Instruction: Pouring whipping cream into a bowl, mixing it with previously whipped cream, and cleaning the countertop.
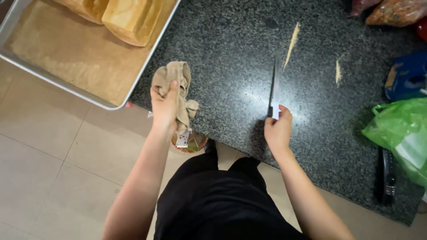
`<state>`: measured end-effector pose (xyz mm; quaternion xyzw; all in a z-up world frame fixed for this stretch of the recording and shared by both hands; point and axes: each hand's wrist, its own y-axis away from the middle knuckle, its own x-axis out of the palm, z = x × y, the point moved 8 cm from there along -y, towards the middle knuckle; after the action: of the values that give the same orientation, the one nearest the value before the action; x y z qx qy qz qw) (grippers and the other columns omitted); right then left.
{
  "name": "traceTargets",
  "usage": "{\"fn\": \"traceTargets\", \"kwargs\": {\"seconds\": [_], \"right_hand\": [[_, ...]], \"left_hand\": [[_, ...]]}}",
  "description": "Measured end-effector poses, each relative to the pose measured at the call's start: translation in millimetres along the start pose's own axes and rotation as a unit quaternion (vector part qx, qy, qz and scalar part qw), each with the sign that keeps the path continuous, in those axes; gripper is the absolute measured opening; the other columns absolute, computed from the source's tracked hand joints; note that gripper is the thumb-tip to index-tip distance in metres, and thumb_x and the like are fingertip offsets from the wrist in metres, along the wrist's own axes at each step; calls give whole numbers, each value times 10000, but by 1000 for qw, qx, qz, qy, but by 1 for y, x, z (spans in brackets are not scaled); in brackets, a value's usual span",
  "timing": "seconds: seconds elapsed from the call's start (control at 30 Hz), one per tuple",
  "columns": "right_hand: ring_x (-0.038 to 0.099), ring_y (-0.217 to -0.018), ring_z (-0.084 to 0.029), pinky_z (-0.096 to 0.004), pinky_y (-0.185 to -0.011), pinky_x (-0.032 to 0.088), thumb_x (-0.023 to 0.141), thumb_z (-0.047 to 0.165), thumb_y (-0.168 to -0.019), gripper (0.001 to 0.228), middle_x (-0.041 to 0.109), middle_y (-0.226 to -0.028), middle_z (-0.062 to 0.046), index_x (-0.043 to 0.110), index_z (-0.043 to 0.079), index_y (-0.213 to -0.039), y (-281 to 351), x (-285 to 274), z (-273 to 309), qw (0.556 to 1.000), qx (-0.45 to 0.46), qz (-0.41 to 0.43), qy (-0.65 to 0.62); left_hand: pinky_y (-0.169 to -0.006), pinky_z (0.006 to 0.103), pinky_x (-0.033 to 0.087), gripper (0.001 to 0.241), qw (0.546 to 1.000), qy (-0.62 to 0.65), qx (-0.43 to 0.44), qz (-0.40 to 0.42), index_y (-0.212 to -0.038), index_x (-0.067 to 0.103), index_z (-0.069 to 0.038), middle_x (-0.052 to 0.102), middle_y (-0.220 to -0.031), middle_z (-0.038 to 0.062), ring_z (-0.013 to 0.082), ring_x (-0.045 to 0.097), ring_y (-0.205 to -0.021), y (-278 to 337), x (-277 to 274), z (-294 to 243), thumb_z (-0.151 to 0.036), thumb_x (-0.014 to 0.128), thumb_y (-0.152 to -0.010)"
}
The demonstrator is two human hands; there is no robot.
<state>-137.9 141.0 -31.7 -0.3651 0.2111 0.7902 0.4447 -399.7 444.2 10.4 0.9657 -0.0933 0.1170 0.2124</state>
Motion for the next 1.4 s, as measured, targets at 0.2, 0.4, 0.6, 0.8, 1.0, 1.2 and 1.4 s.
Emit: {"fn": "traceTargets", "kwargs": {"seconds": [0.2,0.4,0.6,0.8,1.0,1.2,1.4], "right_hand": [[604,-730,-207,-359,-628,498,648,80,-928,429,651,-1059,-148,514,-20,-1323,11,-35,29,985,69,12,-155],[669,-771,-212,-349,-698,545,667,196,-999,261,695,-998,-108,623,34,-1200,47,-5,53,988,-20,118,-101],[636,-948,-331,-422,-852,515,710,207,-930,162,657,-968,-120,714,78,-1027,81,29,122,952,-261,141,-70],[649,-868,-336,-448,-788,514,692,126,-903,122,657,-895,-109,746,85,-1005,81,50,141,938,-298,160,-81],[681,-855,-341,-446,-775,546,657,80,-902,98,716,-940,-137,753,73,-918,1,30,77,982,-170,29,-71],[654,-796,-327,-433,-722,521,692,82,-948,139,667,-888,-166,790,64,-1045,-54,-32,-9,996,-52,-77,-10],[677,-835,-308,-396,-758,542,694,89,-971,101,678,-936,-148,749,35,-1036,-36,-39,21,994,-41,-73,-63]], "left_hand": [[-1064,345,512,496,999,18,5,50,-1433,462,-48,617,-1384,75,171,618,-1242,1,5,-29,-176,656,-994],[-1091,373,503,485,995,90,-33,-3,-1441,526,-67,620,-1415,67,198,613,-1275,4,-21,-30,-268,634,-1012],[-1091,390,515,556,993,111,-36,-13,-1502,456,-100,586,-1463,76,221,601,-1308,13,-32,-43,-352,564,-1019],[-1040,414,539,594,995,94,-32,-33,-1517,445,-87,589,-1440,82,236,610,-1278,20,-39,-51,-403,519,-1019],[-979,401,568,605,996,69,-44,-37,-1518,428,-117,599,-1417,65,222,637,-1223,22,-37,-43,-429,500,-1006],[-923,390,562,610,996,57,-66,-30,-1522,439,-121,602,-1403,68,219,646,-1156,21,-32,-31,-452,488,-1011],[-962,388,536,608,992,86,-87,2,-1514,455,-115,599,-1412,63,215,622,-1182,21,-29,-18,-471,467,-1021]]}}
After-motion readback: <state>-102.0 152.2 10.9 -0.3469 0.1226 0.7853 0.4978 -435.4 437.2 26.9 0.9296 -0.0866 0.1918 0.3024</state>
